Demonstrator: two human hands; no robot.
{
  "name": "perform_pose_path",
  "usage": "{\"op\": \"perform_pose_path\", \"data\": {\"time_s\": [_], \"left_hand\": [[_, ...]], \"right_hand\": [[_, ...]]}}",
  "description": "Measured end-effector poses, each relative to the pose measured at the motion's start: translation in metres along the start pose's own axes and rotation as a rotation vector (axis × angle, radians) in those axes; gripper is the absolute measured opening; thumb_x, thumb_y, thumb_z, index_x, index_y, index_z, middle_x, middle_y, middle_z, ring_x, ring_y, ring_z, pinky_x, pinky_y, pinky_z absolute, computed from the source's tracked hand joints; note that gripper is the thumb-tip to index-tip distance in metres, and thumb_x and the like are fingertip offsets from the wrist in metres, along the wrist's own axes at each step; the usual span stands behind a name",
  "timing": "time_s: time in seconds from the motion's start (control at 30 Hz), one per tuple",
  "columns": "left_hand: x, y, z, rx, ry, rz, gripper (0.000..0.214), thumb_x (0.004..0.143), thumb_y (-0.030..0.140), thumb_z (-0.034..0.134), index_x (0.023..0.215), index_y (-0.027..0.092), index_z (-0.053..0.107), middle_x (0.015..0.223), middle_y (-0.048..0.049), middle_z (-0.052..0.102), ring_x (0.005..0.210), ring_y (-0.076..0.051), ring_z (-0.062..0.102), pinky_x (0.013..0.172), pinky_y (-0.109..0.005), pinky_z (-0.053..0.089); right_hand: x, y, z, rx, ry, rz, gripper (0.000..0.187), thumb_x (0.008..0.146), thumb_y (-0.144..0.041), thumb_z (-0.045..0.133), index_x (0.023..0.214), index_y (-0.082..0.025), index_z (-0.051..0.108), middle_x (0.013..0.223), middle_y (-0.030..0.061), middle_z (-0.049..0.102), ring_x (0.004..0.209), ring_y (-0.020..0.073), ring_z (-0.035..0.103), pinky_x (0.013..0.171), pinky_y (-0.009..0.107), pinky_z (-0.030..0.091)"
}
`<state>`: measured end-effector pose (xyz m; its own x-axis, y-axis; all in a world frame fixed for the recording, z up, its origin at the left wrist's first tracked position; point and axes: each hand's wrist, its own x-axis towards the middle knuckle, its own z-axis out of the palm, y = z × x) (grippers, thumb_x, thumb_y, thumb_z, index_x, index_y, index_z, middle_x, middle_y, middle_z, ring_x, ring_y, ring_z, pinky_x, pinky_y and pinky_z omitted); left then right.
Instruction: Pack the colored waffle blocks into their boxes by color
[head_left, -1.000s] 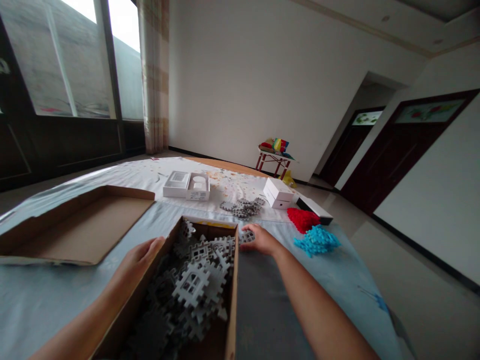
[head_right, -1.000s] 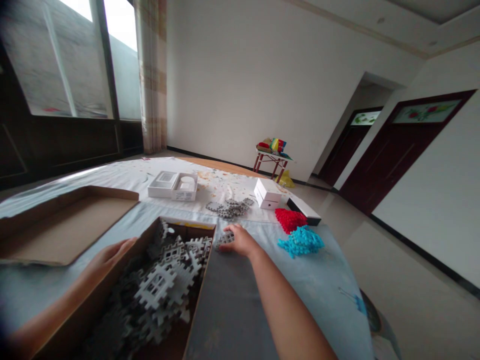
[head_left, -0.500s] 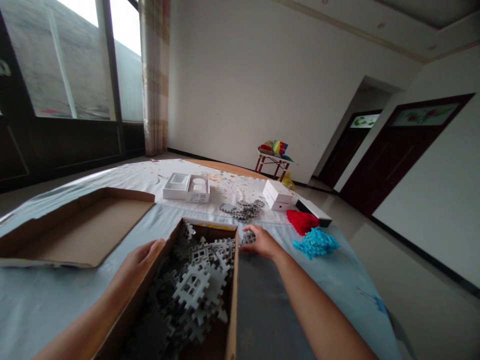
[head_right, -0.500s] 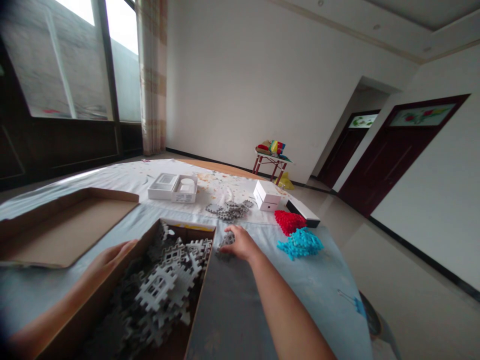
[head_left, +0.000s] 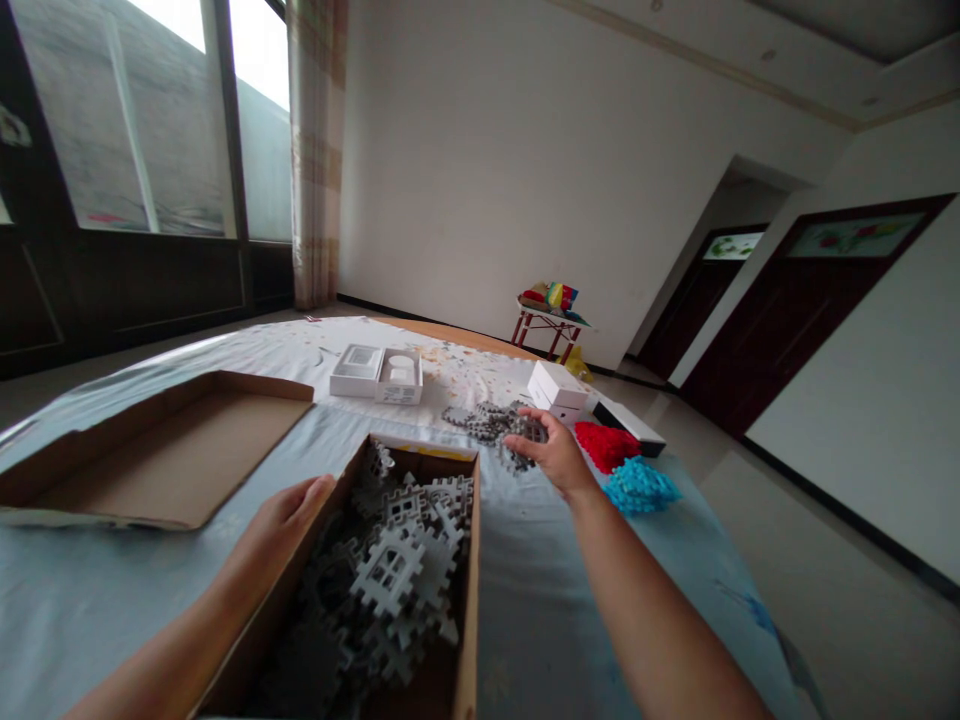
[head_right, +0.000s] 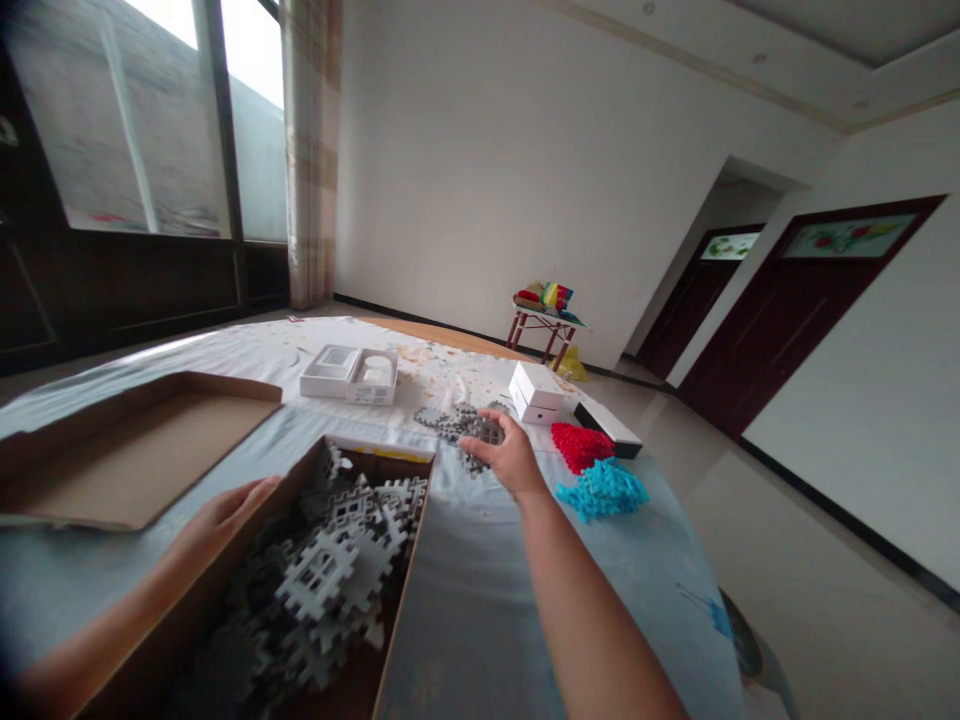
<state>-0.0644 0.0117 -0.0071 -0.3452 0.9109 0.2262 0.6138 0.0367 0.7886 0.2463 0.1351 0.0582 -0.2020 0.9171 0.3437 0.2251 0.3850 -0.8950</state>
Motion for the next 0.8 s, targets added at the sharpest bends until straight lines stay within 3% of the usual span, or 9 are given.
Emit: {"op": "perform_pose_path", "data": {"time_s": [0.1,0.2,0.33,0.47,0.53,0.6,0.67,0.73,0.8], "left_hand": [[0.0,-0.002,0.0,-0.061,-0.047,-0.011,0.041,0.074,0.05,0.035,0.063,0.018,0.058,0.064,-0.0001,0.063,0.071,-0.021,0.056,0.063,-0.023,0.043],[-0.001,-0.001,0.0,-0.066,-0.046,-0.017,0.041,0.074,0.05,0.035,0.064,0.018,0.057,0.063,0.0003,0.062,0.07,-0.021,0.055,0.061,-0.023,0.042],[-0.002,0.003,-0.002,-0.062,-0.063,-0.035,0.04,0.073,0.051,0.035,0.064,0.017,0.055,0.06,0.001,0.058,0.068,-0.021,0.054,0.061,-0.023,0.041],[-0.002,0.002,-0.002,-0.057,-0.086,-0.046,0.041,0.074,0.053,0.034,0.062,0.018,0.052,0.057,0.0016,0.054,0.064,-0.02,0.053,0.059,-0.023,0.04],[-0.001,-0.001,-0.001,-0.057,-0.063,-0.024,0.041,0.073,0.053,0.035,0.063,0.018,0.053,0.058,0.001,0.055,0.066,-0.021,0.054,0.062,-0.024,0.04],[0.001,-0.004,-0.001,-0.07,-0.047,-0.017,0.042,0.072,0.053,0.037,0.065,0.017,0.056,0.063,-0.0002,0.059,0.071,-0.023,0.055,0.066,-0.024,0.041],[0.002,-0.006,0.0,-0.086,-0.043,-0.037,0.044,0.071,0.054,0.037,0.069,0.016,0.06,0.067,-0.0011,0.062,0.075,-0.024,0.057,0.068,-0.025,0.042],[0.002,-0.008,0.001,-0.092,-0.031,-0.058,0.046,0.07,0.055,0.037,0.069,0.016,0.062,0.066,-0.0011,0.064,0.075,-0.025,0.058,0.067,-0.026,0.044],[0.003,-0.01,0.001,-0.087,-0.02,-0.058,0.046,0.07,0.057,0.037,0.066,0.018,0.061,0.064,-0.0007,0.064,0.072,-0.025,0.059,0.065,-0.026,0.045]], "right_hand": [[0.005,-0.036,0.009,0.27,-0.063,0.004,0.061,0.052,-0.034,0.078,0.106,-0.021,0.053,0.081,-0.0011,0.058,0.072,0.0129,0.055,0.07,0.028,0.047],[0.002,-0.068,0.028,0.404,-0.18,-0.014,0.058,0.053,-0.031,0.079,0.105,-0.024,0.054,0.08,-0.0027,0.058,0.07,0.0111,0.055,0.067,0.025,0.047],[-0.011,-0.09,0.05,0.392,-0.375,-0.039,0.055,0.057,-0.036,0.077,0.107,-0.026,0.056,0.09,-0.0003,0.059,0.078,0.0127,0.056,0.071,0.026,0.048],[-0.022,-0.094,0.057,0.345,-0.563,-0.083,0.052,0.063,-0.042,0.072,0.11,-0.026,0.056,0.108,0.0035,0.057,0.1,0.0178,0.054,0.087,0.033,0.044],[-0.017,-0.085,0.055,0.349,-0.525,-0.09,0.049,0.066,-0.043,0.069,0.109,-0.024,0.056,0.109,0.0043,0.058,0.105,0.0182,0.053,0.092,0.035,0.041],[-0.003,-0.067,0.049,0.305,-0.385,-0.072,0.043,0.07,-0.044,0.065,0.106,-0.021,0.057,0.108,0.0055,0.06,0.104,0.0178,0.055,0.092,0.035,0.041],[0.021,-0.041,0.038,0.136,-0.195,-0.045,0.04,0.072,-0.043,0.062,0.104,-0.019,0.057,0.107,0.0069,0.062,0.1,0.0174,0.057,0.09,0.034,0.042],[0.049,-0.009,0.023,-0.186,0.019,0.044,0.035,0.077,-0.04,0.054,0.105,-0.018,0.057,0.108,0.0059,0.063,0.1,0.0161,0.058,0.088,0.029,0.044],[0.076,0.023,0.007,-0.298,0.101,0.117,0.037,0.079,-0.034,0.048,0.11,-0.014,0.054,0.113,0.0099,0.06,0.104,0.0174,0.056,0.09,0.03,0.042]]}}
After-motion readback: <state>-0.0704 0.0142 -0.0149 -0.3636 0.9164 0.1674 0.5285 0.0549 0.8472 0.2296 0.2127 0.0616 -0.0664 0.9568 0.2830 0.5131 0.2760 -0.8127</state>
